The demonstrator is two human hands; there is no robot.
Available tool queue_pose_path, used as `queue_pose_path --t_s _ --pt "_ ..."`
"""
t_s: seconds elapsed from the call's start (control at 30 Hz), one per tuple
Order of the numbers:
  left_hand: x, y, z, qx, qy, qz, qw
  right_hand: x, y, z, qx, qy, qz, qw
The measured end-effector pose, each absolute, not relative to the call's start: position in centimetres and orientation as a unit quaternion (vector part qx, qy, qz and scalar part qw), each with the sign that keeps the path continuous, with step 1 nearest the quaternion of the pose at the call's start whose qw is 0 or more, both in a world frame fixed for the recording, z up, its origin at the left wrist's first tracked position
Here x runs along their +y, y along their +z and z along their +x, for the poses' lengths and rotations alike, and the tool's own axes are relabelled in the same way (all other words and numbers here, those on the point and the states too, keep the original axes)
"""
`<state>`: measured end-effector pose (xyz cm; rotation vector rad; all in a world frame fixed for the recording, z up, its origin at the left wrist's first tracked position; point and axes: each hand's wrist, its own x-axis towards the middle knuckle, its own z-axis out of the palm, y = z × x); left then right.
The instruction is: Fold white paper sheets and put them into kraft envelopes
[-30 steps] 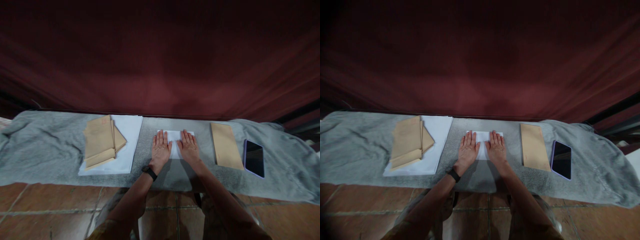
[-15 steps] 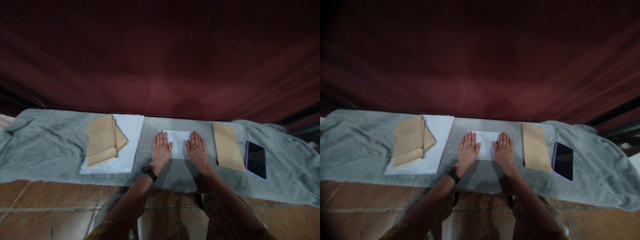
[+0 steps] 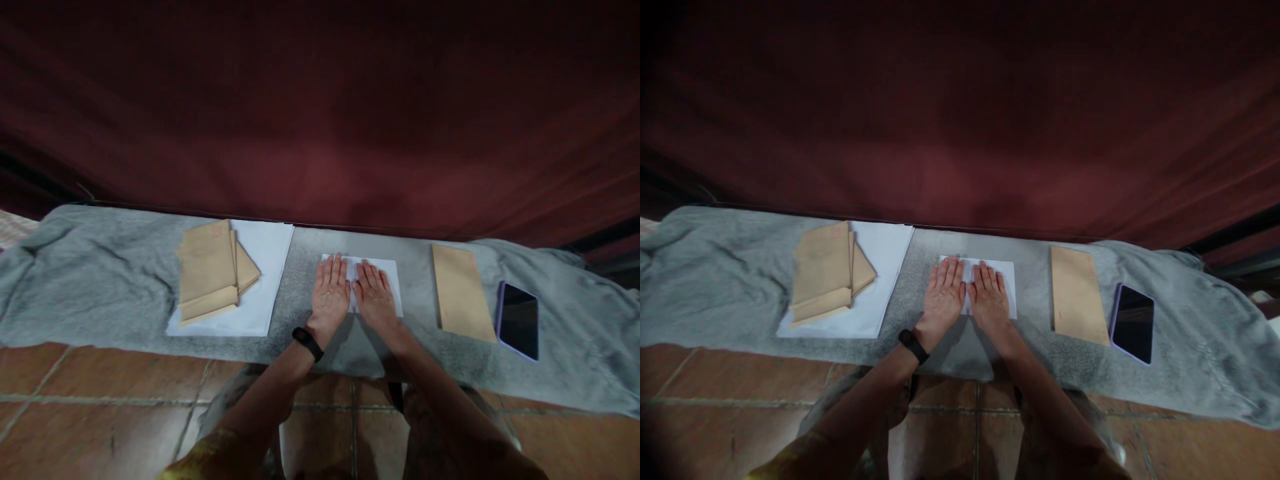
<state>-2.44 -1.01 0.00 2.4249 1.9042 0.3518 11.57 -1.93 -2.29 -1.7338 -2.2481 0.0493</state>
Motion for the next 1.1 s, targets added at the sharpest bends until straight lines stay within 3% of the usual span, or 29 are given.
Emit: queue_pose_path --t_s 0.4,1.1 --pt "-1.8 -0.1 -0.6 0.517 0.176 0.833 0.092 -2.3 -3.3 12.1 -0.800 -0.035 -0.587 0.123" --pt "-1.6 -1.5 -2.1 0.510 0.148 0.847 0.012 -2.6 -3.0 13.7 -0.789 -0.043 -0.601 0.124"
